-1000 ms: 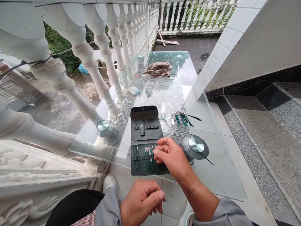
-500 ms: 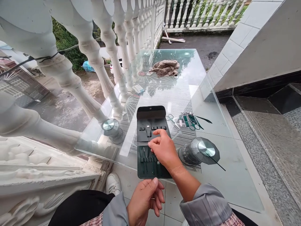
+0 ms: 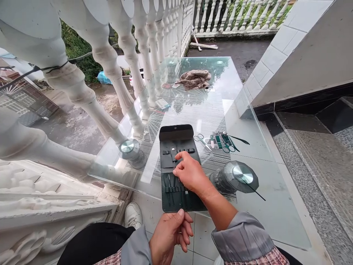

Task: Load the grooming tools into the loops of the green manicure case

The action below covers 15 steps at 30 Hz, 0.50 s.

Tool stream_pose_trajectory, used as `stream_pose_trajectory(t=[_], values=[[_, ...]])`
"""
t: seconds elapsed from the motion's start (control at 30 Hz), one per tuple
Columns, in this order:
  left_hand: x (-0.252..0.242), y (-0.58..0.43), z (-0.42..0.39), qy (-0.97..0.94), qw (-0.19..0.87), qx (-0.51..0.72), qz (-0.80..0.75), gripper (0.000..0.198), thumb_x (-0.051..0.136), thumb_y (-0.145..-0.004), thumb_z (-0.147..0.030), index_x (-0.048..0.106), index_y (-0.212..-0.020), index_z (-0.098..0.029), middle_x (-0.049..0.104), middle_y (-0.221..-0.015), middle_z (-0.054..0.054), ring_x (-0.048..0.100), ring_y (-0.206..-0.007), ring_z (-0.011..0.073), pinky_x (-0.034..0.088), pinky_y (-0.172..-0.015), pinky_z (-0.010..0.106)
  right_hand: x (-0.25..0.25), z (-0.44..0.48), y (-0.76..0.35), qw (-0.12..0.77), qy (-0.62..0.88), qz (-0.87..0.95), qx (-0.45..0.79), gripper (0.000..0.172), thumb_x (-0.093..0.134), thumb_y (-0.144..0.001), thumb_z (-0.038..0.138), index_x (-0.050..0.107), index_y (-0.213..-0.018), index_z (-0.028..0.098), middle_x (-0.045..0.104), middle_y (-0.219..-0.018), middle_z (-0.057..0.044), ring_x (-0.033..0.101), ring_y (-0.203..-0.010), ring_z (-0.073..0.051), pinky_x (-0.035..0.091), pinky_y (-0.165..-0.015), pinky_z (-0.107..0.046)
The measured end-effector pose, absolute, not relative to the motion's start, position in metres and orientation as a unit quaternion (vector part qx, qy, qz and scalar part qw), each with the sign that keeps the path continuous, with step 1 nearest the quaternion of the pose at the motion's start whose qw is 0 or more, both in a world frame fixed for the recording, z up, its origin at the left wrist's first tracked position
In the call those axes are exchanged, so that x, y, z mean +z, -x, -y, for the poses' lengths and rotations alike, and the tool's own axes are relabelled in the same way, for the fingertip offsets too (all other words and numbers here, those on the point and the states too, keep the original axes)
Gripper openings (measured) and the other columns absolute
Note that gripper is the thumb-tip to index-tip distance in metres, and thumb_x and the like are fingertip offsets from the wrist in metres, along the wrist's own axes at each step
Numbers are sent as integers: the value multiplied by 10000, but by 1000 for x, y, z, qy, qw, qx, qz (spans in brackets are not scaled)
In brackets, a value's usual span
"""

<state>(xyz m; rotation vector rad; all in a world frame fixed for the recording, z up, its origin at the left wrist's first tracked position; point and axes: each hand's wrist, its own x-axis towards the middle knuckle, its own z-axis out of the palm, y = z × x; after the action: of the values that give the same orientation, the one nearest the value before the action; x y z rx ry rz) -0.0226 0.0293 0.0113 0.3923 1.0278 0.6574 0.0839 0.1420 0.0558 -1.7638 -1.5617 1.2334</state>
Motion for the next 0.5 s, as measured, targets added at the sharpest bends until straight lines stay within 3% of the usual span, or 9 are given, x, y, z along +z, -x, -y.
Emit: stream_pose_trajectory(t=[0.27, 0.4, 0.5], values=[[10, 23, -29, -179, 809, 303, -472, 637, 699, -509, -699, 583, -681, -97, 530, -513, 11, 439, -396, 75, 320, -342, 185, 66, -137, -86, 151, 612, 669, 394, 325, 536, -697, 142, 475, -1004, 230, 622, -642, 57, 555, -625, -133, 347, -593, -243], [9, 24, -29, -180, 810, 302, -470, 614, 682, -553, -688, 588, -691, -97, 533, -522, 12, 440, -401, 73, 314, -344, 184, 69, -138, -92, 200, 649, 653, 335, 345, 516, -734, 168, 470, -1071, 229, 639, -708, 37, 574, -642, -138, 373, -624, -258], [12, 24, -29, -177, 809, 293, -478, 641, 688, -500, -711, 579, -673, -103, 523, -505, 9, 433, -393, 75, 305, -336, 187, 65, -140, -90, 243, 648, 650, 314, 365, 493, -742, 154, 458, -1099, 224, 641, -737, 34, 577, -676, -139, 392, -659, -266]])
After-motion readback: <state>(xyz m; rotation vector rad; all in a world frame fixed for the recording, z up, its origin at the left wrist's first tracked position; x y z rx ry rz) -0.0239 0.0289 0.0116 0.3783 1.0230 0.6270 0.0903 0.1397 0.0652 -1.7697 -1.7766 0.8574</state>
